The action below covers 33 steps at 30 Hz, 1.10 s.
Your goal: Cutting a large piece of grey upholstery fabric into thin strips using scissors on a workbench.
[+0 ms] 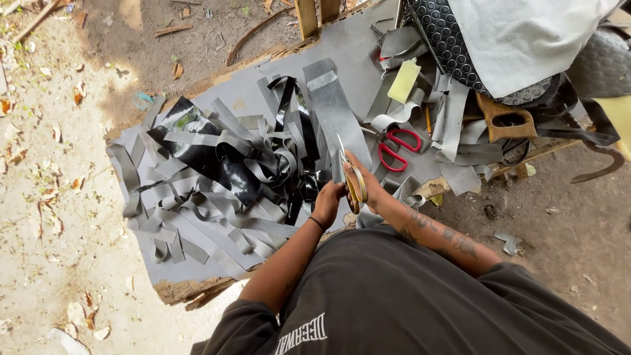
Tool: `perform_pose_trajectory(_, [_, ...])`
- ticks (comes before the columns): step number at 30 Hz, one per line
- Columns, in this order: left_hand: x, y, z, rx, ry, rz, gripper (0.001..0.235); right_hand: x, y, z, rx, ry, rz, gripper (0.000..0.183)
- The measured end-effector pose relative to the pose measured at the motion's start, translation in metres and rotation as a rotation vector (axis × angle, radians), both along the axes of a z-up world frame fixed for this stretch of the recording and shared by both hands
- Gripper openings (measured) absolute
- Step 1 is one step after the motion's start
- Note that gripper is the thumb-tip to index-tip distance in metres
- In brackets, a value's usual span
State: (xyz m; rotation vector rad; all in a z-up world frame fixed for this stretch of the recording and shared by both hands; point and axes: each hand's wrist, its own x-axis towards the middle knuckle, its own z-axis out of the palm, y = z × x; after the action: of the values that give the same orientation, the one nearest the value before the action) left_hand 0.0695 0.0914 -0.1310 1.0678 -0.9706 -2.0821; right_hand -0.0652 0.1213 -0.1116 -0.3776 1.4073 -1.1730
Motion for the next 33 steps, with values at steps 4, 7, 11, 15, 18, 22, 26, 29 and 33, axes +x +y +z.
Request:
perform_pose_trajectory(4, [0.016,-0.004,-0.025,0.064,0.040,0.018,0.012,0.008,-0.011,0.030,0.003,0.003,0.007,0.065])
perform_pose_trajectory(7, [0.032,-0.007,-0.028,0.013,0.053,0.017,0.018,0.009,-0.021,0.019,-0.032,-0.052,-0.059,0.062])
perform_pose_trajectory(11, [0.041,-0.006,-0.009,0.027,-0.025,0.009,0.019,0.005,-0.036,0.029,-0.055,-0.120,-0.112,0.068])
perform_pose_trajectory(15, [0.043,-0.005,0.011,0.004,-0.090,0.013,0.016,-0.004,-0.058,0.009,-0.110,-0.104,-0.150,0.062])
perform_pose_trajectory(18, [0.054,-0.021,-0.006,-0.166,-0.132,-0.199,0.021,-0.004,-0.071,0.013,-0.105,-0.130,-0.166,0.061])
perform_pose_trajectory(22, [0.048,-0.014,0.016,-0.104,0.077,-0.223,0.029,-0.013,-0.080,0.050,-0.209,0.028,-0.102,0.082])
perform_pose_trajectory(26, [0.060,-0.025,-0.020,-0.162,0.120,-0.326,0.039,-0.008,-0.094,0.053,-0.202,0.055,-0.152,0.074])
perform_pose_trajectory(29, [0.048,-0.020,0.037,-0.143,0.088,-0.376,0.039,-0.015,-0.103,0.050,-0.216,0.042,-0.148,0.074])
perform_pose_trajectory(33, [0.038,-0.007,0.103,-0.337,-0.115,-0.385,0.029,-0.028,-0.112,0.063,-0.265,0.100,-0.106,0.081])
